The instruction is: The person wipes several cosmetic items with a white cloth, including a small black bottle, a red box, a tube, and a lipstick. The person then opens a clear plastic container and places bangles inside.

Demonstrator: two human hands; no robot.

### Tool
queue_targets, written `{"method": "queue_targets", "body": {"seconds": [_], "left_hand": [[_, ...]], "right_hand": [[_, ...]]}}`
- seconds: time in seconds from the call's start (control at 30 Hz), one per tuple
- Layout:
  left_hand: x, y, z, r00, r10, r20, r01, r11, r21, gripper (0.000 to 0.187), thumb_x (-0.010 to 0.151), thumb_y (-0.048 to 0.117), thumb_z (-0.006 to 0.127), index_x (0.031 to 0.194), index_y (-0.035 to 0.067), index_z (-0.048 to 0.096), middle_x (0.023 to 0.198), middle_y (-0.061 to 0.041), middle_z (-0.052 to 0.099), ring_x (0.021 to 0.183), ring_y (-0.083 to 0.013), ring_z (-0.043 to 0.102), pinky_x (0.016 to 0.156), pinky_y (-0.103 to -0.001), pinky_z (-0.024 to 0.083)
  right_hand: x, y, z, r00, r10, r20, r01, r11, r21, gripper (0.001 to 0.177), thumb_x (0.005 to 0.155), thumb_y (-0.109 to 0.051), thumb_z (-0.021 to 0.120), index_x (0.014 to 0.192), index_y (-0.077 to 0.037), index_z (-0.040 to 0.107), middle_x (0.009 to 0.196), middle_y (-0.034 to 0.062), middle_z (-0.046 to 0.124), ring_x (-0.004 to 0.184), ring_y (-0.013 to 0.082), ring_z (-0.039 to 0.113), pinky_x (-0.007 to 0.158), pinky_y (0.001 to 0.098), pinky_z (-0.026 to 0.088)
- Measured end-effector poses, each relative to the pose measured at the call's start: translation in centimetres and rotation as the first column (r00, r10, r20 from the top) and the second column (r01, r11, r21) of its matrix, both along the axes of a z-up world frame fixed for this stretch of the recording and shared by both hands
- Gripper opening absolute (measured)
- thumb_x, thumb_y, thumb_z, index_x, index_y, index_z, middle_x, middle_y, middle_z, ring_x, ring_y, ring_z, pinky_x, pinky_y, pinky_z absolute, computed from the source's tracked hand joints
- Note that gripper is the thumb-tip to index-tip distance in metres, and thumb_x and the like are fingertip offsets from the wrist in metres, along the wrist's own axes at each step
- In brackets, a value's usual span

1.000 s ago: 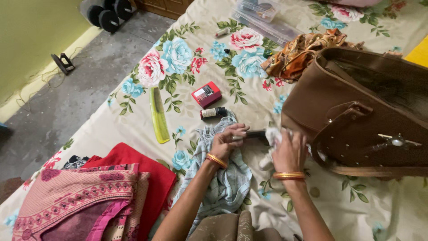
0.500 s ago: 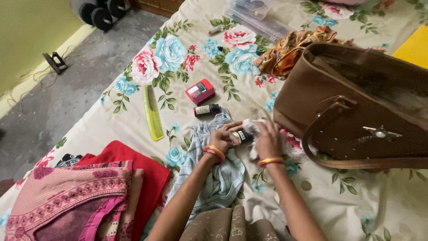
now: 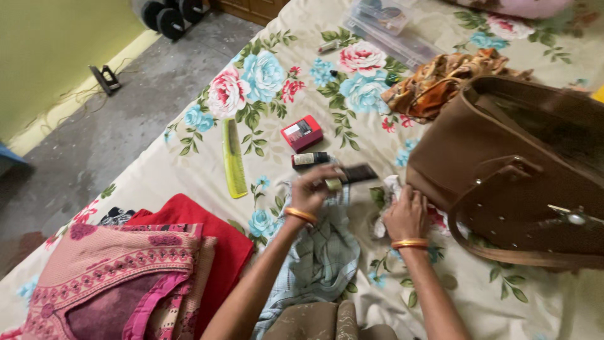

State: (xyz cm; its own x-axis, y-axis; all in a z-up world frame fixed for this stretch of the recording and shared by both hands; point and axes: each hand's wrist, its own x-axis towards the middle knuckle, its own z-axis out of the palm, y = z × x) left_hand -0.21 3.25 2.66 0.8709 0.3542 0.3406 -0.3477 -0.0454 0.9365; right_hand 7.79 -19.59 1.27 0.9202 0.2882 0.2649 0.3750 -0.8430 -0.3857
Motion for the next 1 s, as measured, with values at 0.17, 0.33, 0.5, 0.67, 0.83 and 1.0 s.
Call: {"method": "queue_targets", "body": {"seconds": [0.17, 0.33, 0.5, 0.67, 0.83, 1.0], "left_hand": [[2.1, 7.5, 0.2, 0.977, 0.212, -0.012, -0.211, 0.962, -0.175, 0.04, 0.078, -0.017, 0.074, 0.111, 0.005, 0.072, 0.127, -0.004, 0.061, 0.116, -0.0172, 0.065, 0.098, -0.03, 0.06], [2.2, 10.3, -0.5, 0.97, 0.236, -0.062, -0.226, 0.963, 0.146, 0.039, 0.073, -0.021, 0.07, 0.101, 0.006, 0.071, 0.121, -0.007, 0.061, 0.12, -0.0215, 0.062, 0.1, -0.034, 0.055], [2.2, 9.8, 0.1, 0.898, 0.438, 0.037, -0.375, 0.719, 0.585, 0.051, 0.055, -0.021, 0.052, 0.094, 0.006, 0.072, 0.128, -0.014, 0.063, 0.124, -0.0374, 0.054, 0.106, -0.045, 0.043], [5.4, 8.7, 1.6, 0.821, 0.562, 0.098, -0.502, 0.63, 0.593, 0.043, 0.064, -0.016, 0.052, 0.096, 0.008, 0.069, 0.127, -0.011, 0.065, 0.125, -0.0347, 0.057, 0.11, -0.043, 0.046], [12.0, 9.5, 1.2, 0.834, 0.536, 0.133, -0.502, 0.635, 0.587, 0.04, 0.067, -0.013, 0.055, 0.099, 0.007, 0.068, 0.126, -0.013, 0.064, 0.123, -0.0345, 0.058, 0.107, -0.042, 0.048], [23.3, 14.0, -3.1, 0.863, 0.49, 0.124, -0.408, 0.532, 0.741, 0.036, 0.074, -0.006, 0.064, 0.108, 0.004, 0.063, 0.125, -0.017, 0.061, 0.121, -0.0385, 0.054, 0.108, -0.045, 0.044]], "right_hand": [[0.4, 0.9, -0.8, 0.997, -0.002, 0.079, 0.004, 1.0, -0.026, 0.03, 0.086, -0.014, 0.064, 0.108, 0.005, 0.057, 0.106, 0.0339, 0.062, 0.103, 0.0513, 0.057, 0.091, 0.0586, 0.046], [1.0, 1.1, 0.6, 0.998, 0.059, 0.011, -0.059, 0.998, 0.023, 0.025, 0.091, -0.017, 0.061, 0.106, 0.002, 0.058, 0.105, 0.0298, 0.063, 0.101, 0.0485, 0.06, 0.088, 0.0573, 0.048], [1.7, 3.3, 3.0, 0.97, 0.105, -0.217, -0.074, 0.987, 0.144, 0.028, 0.098, -0.022, 0.052, 0.117, -0.003, 0.059, 0.102, 0.023, 0.064, 0.087, 0.0399, 0.066, 0.075, 0.0486, 0.055], [3.1, 6.8, 4.4, 0.966, 0.237, 0.101, -0.25, 0.958, 0.138, 0.029, 0.096, -0.024, 0.061, 0.115, -0.003, 0.06, 0.107, 0.0243, 0.06, 0.098, 0.0446, 0.06, 0.08, 0.0534, 0.05], [8.9, 9.7, 1.3, 0.976, 0.209, 0.066, -0.219, 0.951, 0.219, 0.03, 0.095, -0.021, 0.064, 0.119, -0.004, 0.058, 0.112, 0.0256, 0.056, 0.105, 0.0456, 0.057, 0.085, 0.0545, 0.048], [17.5, 12.0, -6.1, 0.975, 0.223, -0.018, -0.222, 0.974, 0.031, 0.036, 0.093, -0.021, 0.064, 0.121, -0.004, 0.051, 0.121, 0.0366, 0.051, 0.108, 0.0557, 0.054, 0.091, 0.0603, 0.044]]}}
